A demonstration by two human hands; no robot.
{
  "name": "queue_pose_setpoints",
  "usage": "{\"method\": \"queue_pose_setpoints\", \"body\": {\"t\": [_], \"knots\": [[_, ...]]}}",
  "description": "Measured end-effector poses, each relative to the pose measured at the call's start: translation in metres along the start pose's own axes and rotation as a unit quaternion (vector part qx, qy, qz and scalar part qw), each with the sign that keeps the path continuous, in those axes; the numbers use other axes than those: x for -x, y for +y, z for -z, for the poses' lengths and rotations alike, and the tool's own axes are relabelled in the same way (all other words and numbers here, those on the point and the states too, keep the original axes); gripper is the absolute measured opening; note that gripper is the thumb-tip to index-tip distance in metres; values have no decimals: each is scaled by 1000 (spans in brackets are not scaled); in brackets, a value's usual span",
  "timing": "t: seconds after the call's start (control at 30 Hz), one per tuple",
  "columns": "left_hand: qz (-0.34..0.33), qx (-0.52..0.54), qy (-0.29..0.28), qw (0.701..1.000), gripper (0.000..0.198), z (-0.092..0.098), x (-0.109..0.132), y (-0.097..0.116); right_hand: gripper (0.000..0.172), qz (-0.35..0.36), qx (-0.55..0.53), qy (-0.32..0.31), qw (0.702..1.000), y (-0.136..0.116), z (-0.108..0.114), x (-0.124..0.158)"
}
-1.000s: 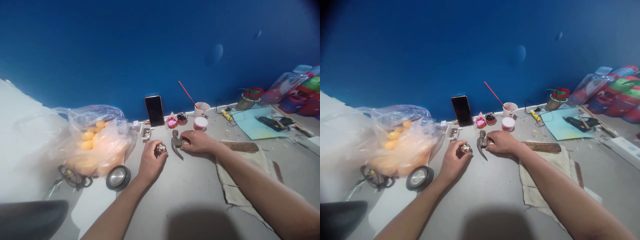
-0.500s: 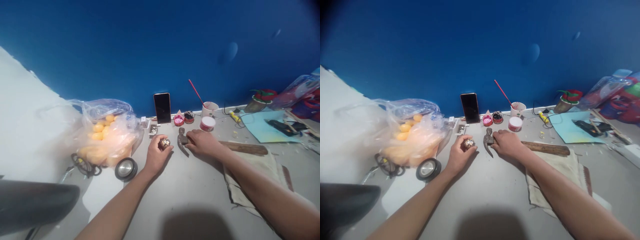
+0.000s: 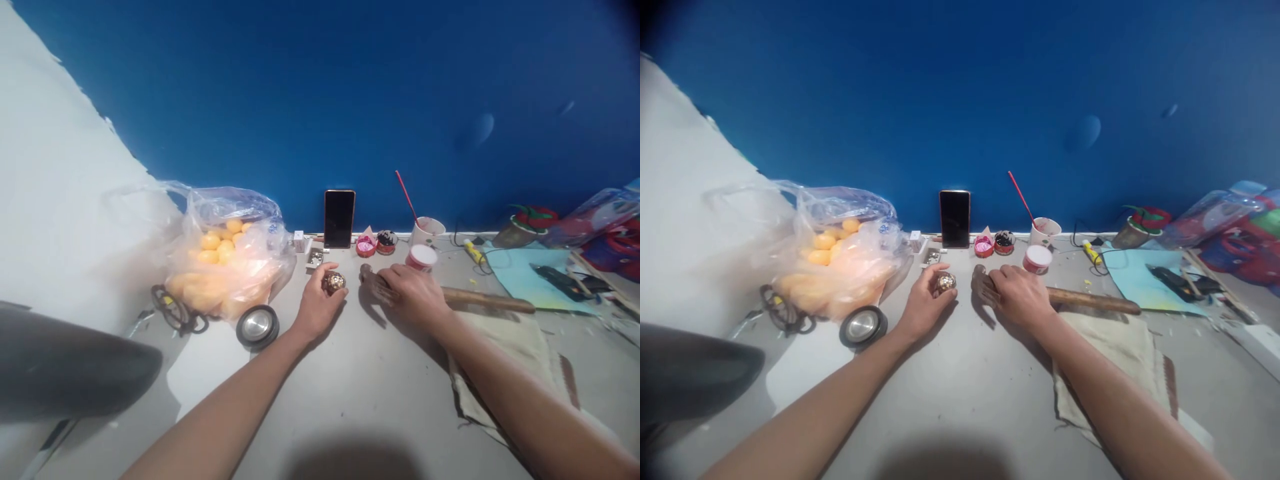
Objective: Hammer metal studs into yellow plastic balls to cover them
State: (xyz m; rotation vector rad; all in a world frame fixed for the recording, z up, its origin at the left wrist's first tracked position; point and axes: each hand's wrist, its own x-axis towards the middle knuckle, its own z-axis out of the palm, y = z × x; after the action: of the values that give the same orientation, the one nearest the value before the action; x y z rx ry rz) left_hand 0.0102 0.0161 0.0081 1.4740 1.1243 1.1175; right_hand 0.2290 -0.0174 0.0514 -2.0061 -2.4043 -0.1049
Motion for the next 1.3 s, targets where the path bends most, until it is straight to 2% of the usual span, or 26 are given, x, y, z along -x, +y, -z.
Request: {"method": "queue_pose_setpoints", "body": {"t": [0.07, 0.2, 0.27, 0.4, 0.47, 0.53, 0.67, 0.83, 1.0, 1.17, 1.3], "knots": [[3, 26, -8, 1000, 42, -1, 0, 2, 27, -5, 0, 41, 999, 1, -1, -1], [30, 46, -11, 998, 41, -1, 1, 4, 38, -64, -15, 144, 987, 5, -3, 0], [34, 37, -14, 999, 39, -2, 1, 5, 42, -63, -14, 192, 979, 5, -2, 2], [32, 19, -39, 999, 38, -4, 3, 6, 38, 6, -23, 326, 945, -4, 1, 8], [32, 14, -57, 998, 38, -5, 4, 7, 33, 53, -31, 366, 929, -10, 2, 10], [32, 3, -74, 997, 35, -6, 5, 9, 30, 87, -31, 373, 923, -15, 3, 11], [27, -9, -94, 995, 34, -6, 6, 8, 28, 107, -26, 350, 930, -16, 3, 11], [4, -62, -71, 996, 38, -7, 6, 4, 32, 85, 6, 400, 913, -10, 3, 10], [-20, -71, -79, 994, 35, -6, 5, 3, 24, 119, 1, 347, 930, -11, 4, 10], [-50, -101, -74, 991, 36, -6, 4, 2, 24, 87, 11, 409, 908, -11, 10, 11], [-67, -107, -81, 989, 36, -7, 5, 3, 21, 129, -2, 346, 929, -14, 11, 12]]}}
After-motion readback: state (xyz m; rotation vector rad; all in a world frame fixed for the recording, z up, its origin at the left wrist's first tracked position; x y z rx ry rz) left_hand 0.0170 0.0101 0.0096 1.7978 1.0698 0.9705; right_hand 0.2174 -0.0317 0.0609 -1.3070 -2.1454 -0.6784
